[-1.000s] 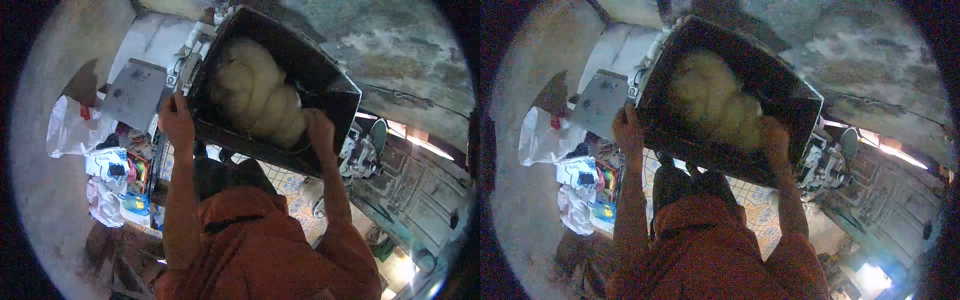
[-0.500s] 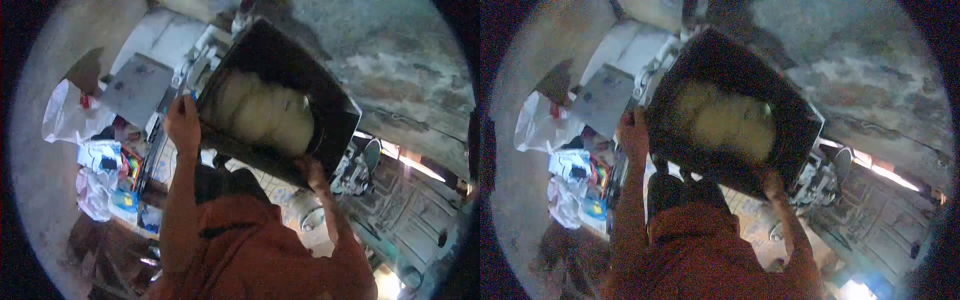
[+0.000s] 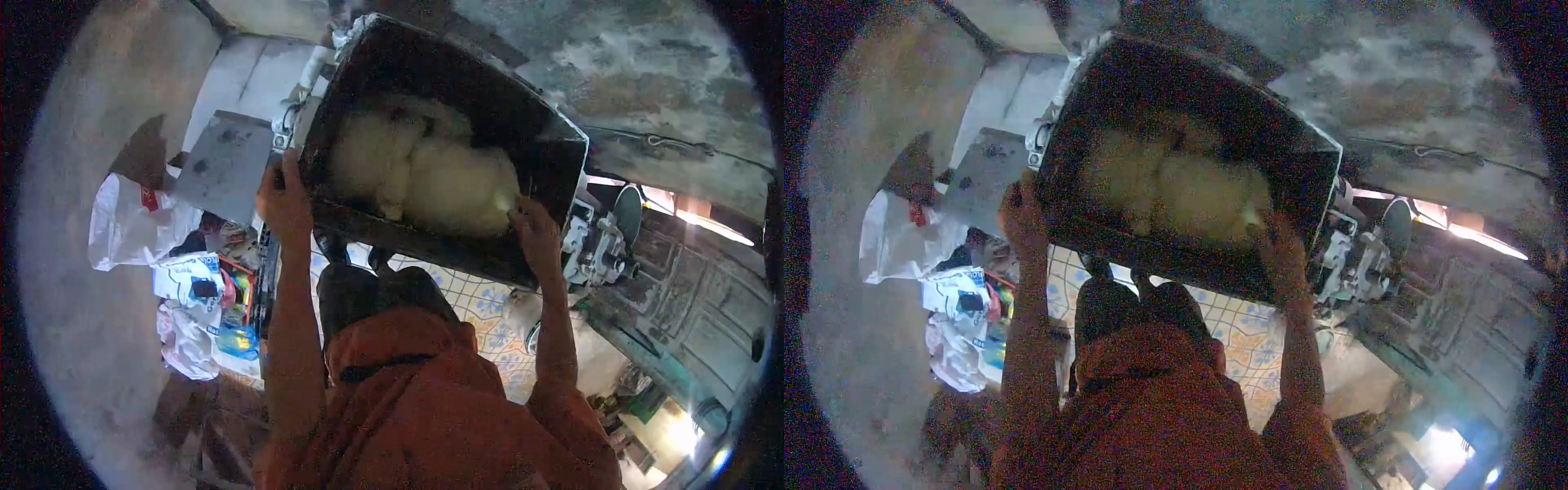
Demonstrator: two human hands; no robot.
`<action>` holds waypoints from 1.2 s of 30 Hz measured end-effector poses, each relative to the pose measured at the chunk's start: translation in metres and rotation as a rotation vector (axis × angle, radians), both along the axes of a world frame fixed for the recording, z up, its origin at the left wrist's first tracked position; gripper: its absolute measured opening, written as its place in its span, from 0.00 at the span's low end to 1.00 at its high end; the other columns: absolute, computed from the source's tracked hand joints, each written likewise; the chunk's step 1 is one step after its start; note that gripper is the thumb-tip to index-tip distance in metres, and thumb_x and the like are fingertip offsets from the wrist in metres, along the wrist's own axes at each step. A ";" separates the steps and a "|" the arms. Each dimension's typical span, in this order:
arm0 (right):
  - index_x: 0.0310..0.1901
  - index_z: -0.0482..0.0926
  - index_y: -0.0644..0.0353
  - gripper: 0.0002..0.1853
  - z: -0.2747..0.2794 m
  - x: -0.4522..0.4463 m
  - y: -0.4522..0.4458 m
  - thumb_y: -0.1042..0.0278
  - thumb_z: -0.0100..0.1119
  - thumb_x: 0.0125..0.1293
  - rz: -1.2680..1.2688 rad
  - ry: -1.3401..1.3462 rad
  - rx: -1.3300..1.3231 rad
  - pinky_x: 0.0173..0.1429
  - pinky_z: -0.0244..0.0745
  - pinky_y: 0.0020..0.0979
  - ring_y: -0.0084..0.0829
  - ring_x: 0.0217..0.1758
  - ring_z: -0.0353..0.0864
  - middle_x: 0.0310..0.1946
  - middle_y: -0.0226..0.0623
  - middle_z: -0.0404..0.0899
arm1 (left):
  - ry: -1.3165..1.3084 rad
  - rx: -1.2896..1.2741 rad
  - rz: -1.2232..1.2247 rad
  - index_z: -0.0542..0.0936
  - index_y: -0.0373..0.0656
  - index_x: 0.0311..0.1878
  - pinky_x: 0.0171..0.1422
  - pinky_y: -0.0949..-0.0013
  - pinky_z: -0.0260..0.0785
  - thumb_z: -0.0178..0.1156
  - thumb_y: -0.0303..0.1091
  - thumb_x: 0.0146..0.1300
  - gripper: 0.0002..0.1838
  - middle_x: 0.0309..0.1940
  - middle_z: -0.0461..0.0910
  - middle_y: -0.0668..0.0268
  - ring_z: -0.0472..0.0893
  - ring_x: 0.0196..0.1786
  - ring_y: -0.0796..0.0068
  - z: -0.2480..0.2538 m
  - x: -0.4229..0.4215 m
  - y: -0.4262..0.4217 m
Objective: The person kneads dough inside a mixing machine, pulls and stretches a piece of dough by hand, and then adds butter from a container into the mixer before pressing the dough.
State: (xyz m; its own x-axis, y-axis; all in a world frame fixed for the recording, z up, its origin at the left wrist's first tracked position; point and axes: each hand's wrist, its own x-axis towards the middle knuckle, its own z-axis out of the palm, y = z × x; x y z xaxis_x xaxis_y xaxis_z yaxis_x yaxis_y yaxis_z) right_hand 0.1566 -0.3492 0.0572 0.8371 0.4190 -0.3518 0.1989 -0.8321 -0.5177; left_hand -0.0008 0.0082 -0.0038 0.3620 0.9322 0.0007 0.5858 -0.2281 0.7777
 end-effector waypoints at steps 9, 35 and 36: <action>0.55 0.78 0.60 0.20 -0.011 -0.011 0.003 0.57 0.58 0.67 -0.111 -0.026 0.035 0.59 0.72 0.37 0.40 0.56 0.79 0.53 0.46 0.80 | -0.070 -0.007 0.012 0.83 0.34 0.37 0.39 0.55 0.70 0.57 0.50 0.67 0.23 0.27 0.82 0.52 0.81 0.31 0.55 -0.004 -0.001 -0.003; 0.71 0.58 0.62 0.39 -0.148 -0.021 0.158 0.48 0.59 0.65 0.492 -0.264 0.059 0.73 0.58 0.44 0.50 0.72 0.59 0.70 0.55 0.58 | -0.026 -0.093 -0.022 0.82 0.33 0.38 0.37 0.59 0.70 0.56 0.48 0.68 0.22 0.27 0.82 0.53 0.80 0.28 0.59 0.008 0.000 -0.003; 0.69 0.59 0.63 0.38 -0.158 -0.033 0.171 0.46 0.57 0.65 0.475 -0.346 -0.059 0.72 0.58 0.45 0.52 0.72 0.60 0.69 0.57 0.59 | -0.026 -0.095 -0.019 0.82 0.33 0.38 0.37 0.59 0.70 0.56 0.48 0.68 0.22 0.27 0.82 0.53 0.80 0.28 0.59 0.010 -0.001 -0.005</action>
State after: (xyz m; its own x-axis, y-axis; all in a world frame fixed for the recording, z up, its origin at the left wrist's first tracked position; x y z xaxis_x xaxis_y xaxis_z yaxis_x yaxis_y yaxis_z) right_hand 0.1239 -0.1781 -0.1009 0.6331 0.7637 -0.1263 0.7056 -0.6364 -0.3116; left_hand -0.0014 0.0029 0.0064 0.3808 0.9213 -0.0779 0.5616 -0.1636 0.8111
